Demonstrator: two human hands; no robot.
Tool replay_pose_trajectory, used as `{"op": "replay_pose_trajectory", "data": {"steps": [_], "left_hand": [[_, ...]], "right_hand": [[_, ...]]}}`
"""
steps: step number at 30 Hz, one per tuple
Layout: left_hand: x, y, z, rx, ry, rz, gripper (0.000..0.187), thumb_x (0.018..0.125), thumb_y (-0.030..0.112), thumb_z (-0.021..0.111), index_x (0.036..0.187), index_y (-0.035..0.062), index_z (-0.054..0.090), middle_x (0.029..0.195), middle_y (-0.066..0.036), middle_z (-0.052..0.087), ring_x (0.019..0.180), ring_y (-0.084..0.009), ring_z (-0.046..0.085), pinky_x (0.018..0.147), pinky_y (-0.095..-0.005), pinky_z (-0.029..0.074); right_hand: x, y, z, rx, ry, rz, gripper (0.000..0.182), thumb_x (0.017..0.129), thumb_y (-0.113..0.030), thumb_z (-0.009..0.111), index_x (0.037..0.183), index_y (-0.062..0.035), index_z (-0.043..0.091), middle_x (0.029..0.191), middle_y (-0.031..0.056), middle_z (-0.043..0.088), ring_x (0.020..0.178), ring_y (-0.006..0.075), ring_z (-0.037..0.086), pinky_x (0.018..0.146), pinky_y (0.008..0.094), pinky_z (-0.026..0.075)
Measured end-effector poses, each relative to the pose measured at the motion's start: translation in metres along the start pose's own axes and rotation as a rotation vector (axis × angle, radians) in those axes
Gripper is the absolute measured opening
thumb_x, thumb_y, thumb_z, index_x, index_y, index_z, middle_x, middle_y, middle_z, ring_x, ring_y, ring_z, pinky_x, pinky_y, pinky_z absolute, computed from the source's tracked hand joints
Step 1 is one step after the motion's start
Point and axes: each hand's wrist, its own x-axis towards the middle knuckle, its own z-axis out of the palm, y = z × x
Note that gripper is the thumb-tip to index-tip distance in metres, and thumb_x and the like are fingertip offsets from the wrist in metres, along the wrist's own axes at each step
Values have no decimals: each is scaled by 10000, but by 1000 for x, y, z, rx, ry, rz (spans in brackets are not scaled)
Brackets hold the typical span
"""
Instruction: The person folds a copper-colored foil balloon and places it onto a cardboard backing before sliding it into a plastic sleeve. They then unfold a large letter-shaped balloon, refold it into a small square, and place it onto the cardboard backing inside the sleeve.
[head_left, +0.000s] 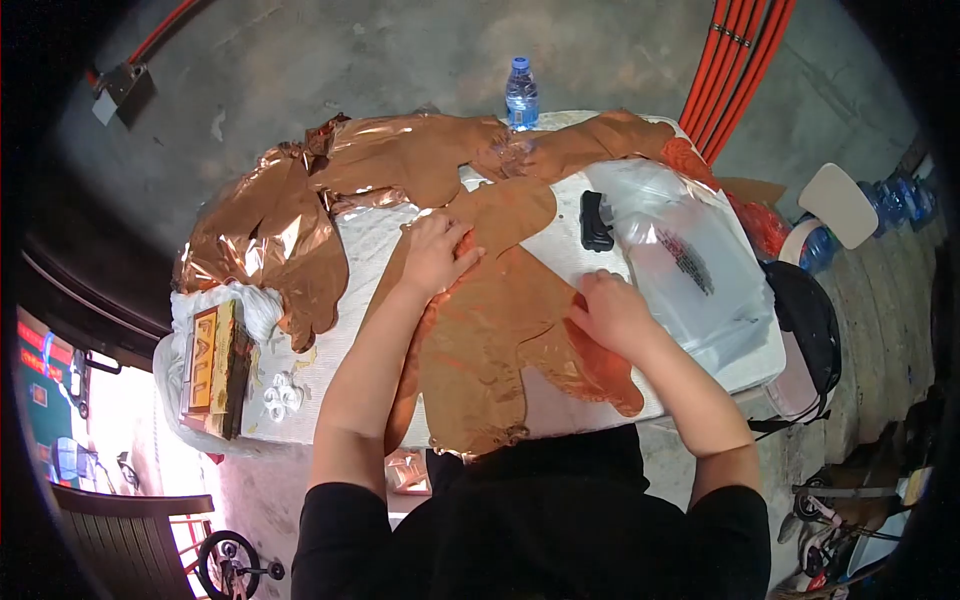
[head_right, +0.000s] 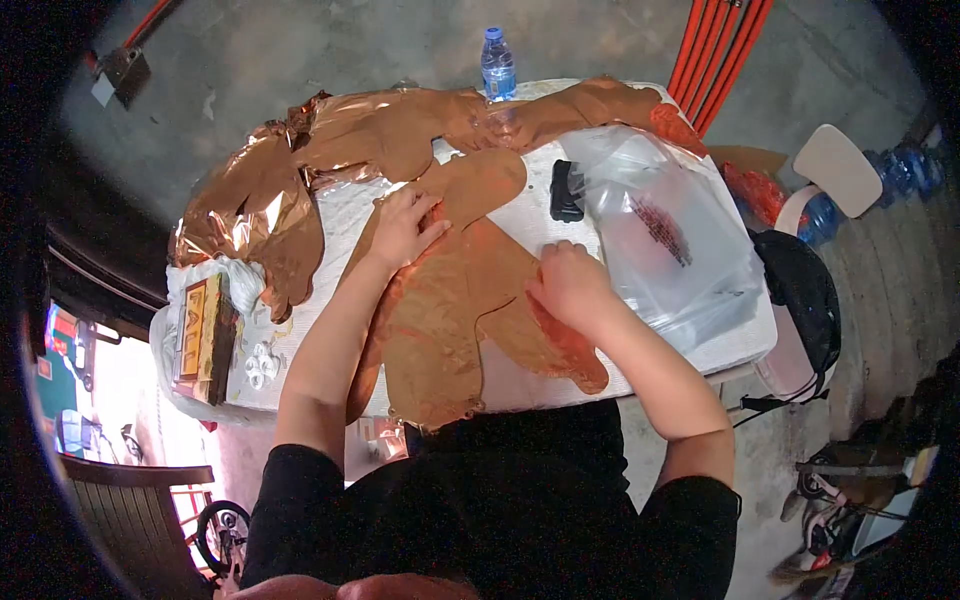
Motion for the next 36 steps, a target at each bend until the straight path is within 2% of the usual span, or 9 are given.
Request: {"op": "replay_pose_trajectory", "data": {"steps": [4, 8, 15, 22, 24, 27, 29, 31, 36], "left_hand": [[-1, 5, -5, 61, -65, 25, 426, 839, 379, 633, 1189, 138, 607, 1138, -104, 534, 1090, -289, 473, 951, -415, 360], [1, 7, -9, 101, -138, 28, 423, 865, 384, 595, 1220, 153, 591, 1170, -82, 535, 1103, -274, 469, 964, -419, 344], [2, 4, -7, 80, -201, 52, 416, 883, 353, 557, 1256, 170, 563, 1244, -59, 515, 1132, -273, 445, 957, -407, 339], [3, -11, 5, 169, -185, 81, 371, 808, 250, 610, 1165, 147, 612, 1239, -49, 517, 1136, -264, 443, 920, -419, 358], [3, -12, 4, 177, -235, 47, 330, 810, 251, 602, 1116, 133, 633, 1205, -61, 544, 1130, -266, 453, 924, -423, 350], [6, -3, -4, 105, -335, -43, 263, 821, 274, 587, 1011, 111, 668, 1095, -85, 606, 1085, -274, 495, 926, -433, 334], [5, -7, -1, 24, -384, -97, 251, 829, 295, 579, 954, 103, 682, 1020, -96, 641, 1045, -280, 527, 923, -439, 328], [-3, -21, 16, 69, -17, 191, 283, 856, 350, 557, 883, 99, 686, 879, -116, 666, 953, -294, 574, 901, -451, 332], [1, -2, -1, 9, -217, -48, 291, 854, 349, 553, 860, 93, 690, 858, -129, 662, 919, -301, 584, 880, -435, 350]], "right_hand": [[16, 6, 18, -17, -173, 224, 272, 798, -298, 616, 875, -36, 609, 879, 159, 646, 762, 355, 624, 716, 441, 501], [22, 13, 6, 41, -301, 118, 263, 786, -237, 623, 908, -7, 586, 842, 196, 638, 752, 362, 621, 696, 426, 499], [53, -24, -19, 1117, -410, 15, 281, 744, -87, 687, 986, -52, 551, 680, -3, 538, 650, 33, 496, 571, 209, 411], [79, -116, 39, 964, -285, -577, 405, 729, -63, 656, 1106, -26, 512, 681, 20, 569, 632, 90, 550, 565, 264, 442], [70, -140, -1, 531, -683, -422, 426, 754, -80, 666, 1135, 4, 495, 696, 34, 591, 654, 104, 576, 568, 279, 454], [67, -127, 26, 1065, -731, -519, 305, 813, -131, 647, 1071, -2, 546, 702, 33, 610, 680, 110, 598, 582, 292, 467], [79, -104, 46, 1251, -462, -530, 222, 875, -205, 609, 972, -6, 591, 763, 41, 634, 676, 105, 601, 598, 302, 477], [83, -71, 34, 889, -205, -184, 249, 845, -242, 603, 895, 2, 598, 885, 89, 657, 709, 209, 648, 618, 358, 498], [74, -43, 88, 209, 287, -331, 530, 864, -313, 564, 1227, 60, 464, 1284, 227, 474, 1234, 359, 426, 1008, 491, 358]]}}
